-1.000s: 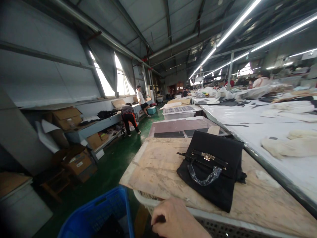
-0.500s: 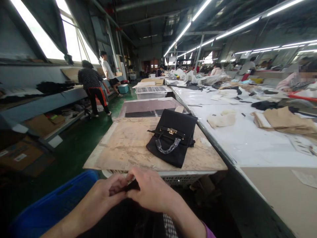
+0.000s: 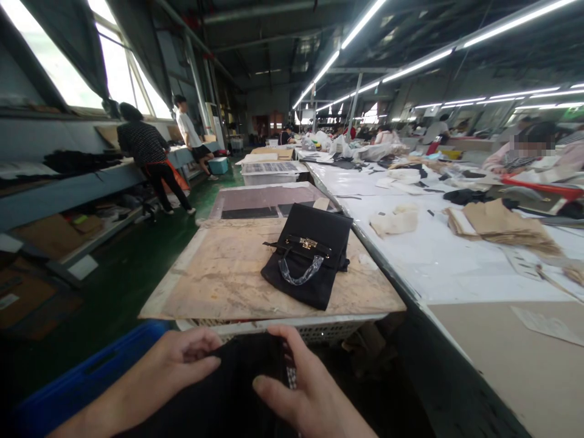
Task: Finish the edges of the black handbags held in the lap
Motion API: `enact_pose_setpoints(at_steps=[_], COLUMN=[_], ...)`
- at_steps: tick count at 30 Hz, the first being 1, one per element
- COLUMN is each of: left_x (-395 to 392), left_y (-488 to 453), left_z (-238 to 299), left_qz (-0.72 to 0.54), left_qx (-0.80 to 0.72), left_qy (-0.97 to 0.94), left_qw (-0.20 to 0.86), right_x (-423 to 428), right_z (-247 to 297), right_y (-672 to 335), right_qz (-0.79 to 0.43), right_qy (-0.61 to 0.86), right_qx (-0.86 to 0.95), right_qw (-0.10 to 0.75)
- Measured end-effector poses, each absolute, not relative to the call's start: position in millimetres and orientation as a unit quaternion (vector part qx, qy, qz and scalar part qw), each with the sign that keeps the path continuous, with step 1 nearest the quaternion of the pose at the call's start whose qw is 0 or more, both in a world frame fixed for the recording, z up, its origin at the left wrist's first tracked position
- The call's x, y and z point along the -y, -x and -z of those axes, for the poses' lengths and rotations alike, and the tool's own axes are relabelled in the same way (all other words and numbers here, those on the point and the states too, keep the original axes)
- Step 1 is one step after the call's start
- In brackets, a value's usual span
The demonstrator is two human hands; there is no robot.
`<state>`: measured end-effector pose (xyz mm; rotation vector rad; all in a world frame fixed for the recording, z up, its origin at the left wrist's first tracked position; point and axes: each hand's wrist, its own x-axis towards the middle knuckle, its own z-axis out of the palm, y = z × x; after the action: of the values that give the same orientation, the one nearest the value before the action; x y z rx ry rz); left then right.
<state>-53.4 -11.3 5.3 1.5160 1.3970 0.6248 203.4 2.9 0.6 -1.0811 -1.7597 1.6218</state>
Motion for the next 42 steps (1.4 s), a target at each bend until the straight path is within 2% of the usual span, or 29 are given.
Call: enact_pose_setpoints(at_steps=[5,10,14,19,27,33,42], left_x=[11,17,19,18,17,17,19], left_y=[53,43,40,43,49,50,51], left_z=[-32,-30,-21,-14,-16,-12,-12], left_qz=[-0.224,-0.208,-0.215,-0.225,-0.213,-0.231,-0.232], left_qx=[-0.546,-0.539,-0.546,-0.551,-0.554,-0.575,-0.584], left_qy=[-0.601,-0.58,-0.571,-0.557,-0.561,-0.561,-0.573], left_qw=[0.54,0.573,0.575,0.579,0.577,0.548,0.526], right_x=[-6,-13,-28,-42,-53,-53,-51], right_z=[-12,-8,-3,-7,-2,-5,4], right_y=[-216,-217,-209,-197,-187,-183,-182], right_qz=[-0.622,-0.556,-0.496,-0.433,-0.416,-0.347,-0.38], right_qy=[0.367,0.385,0.401,0.39,0.371,0.398,0.402], right_qx=[0.643,0.698,0.725,0.775,0.796,0.821,0.801], right_qw=[0.253,0.236,0.26,0.244,0.236,0.217,0.229])
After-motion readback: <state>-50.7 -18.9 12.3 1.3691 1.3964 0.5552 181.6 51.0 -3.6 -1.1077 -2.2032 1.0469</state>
